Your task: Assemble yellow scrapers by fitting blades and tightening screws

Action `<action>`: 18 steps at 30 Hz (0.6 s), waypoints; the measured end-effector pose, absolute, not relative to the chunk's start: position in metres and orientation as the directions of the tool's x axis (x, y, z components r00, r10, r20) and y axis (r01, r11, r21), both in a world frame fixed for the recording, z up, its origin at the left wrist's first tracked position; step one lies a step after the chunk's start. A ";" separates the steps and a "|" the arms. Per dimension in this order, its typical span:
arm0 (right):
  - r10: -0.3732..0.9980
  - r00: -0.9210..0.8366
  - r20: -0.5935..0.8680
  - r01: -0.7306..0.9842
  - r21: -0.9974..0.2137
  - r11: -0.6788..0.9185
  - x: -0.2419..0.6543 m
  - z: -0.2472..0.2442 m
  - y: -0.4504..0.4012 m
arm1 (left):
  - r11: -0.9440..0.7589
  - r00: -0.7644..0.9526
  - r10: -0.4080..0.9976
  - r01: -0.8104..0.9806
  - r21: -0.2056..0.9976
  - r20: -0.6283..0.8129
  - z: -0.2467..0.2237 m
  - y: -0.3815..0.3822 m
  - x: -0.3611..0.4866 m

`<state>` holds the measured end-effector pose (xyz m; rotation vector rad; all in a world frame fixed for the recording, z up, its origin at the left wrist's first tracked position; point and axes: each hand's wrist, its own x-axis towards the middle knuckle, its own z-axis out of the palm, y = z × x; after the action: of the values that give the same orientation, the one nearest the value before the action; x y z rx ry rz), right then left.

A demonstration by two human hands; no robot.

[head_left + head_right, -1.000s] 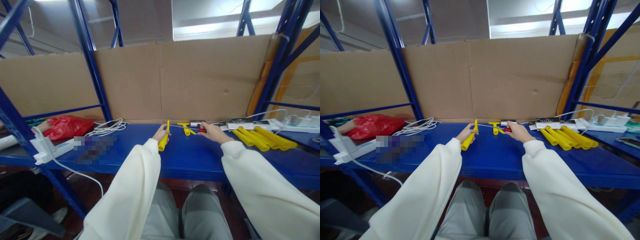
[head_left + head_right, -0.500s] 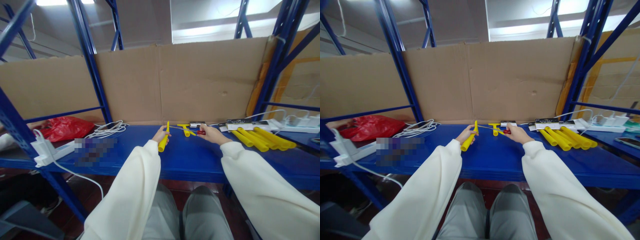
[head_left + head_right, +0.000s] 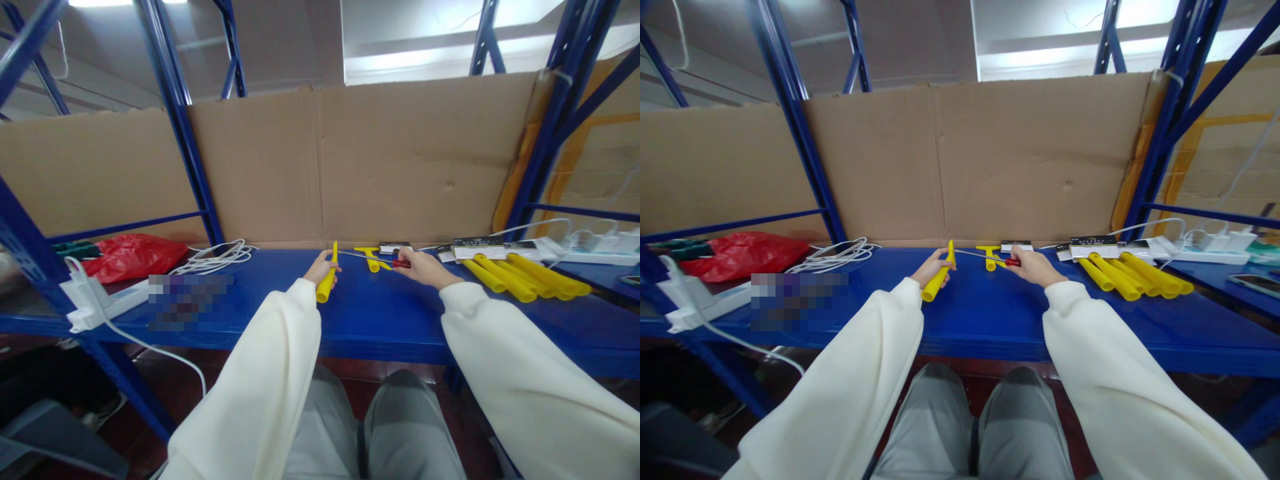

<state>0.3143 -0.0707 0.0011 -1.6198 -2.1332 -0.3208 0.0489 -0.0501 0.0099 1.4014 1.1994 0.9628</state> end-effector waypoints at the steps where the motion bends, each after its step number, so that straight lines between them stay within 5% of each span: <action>1: 0.851 -0.219 0.477 0.956 -0.071 0.286 0.314 0.001 -0.071 | 0.006 0.188 0.981 0.174 0.985 -0.040 0.010 -0.050 0.049; 18: 0.870 -0.219 0.442 0.950 -0.108 0.294 0.315 -0.002 -0.068 | 0.002 0.190 0.981 0.179 0.984 -0.037 0.007 -0.046 0.047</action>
<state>0.3154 -0.0678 -0.0023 -1.6277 -2.1500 -0.2575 0.0473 -0.0457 0.0074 1.4090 1.1989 0.9597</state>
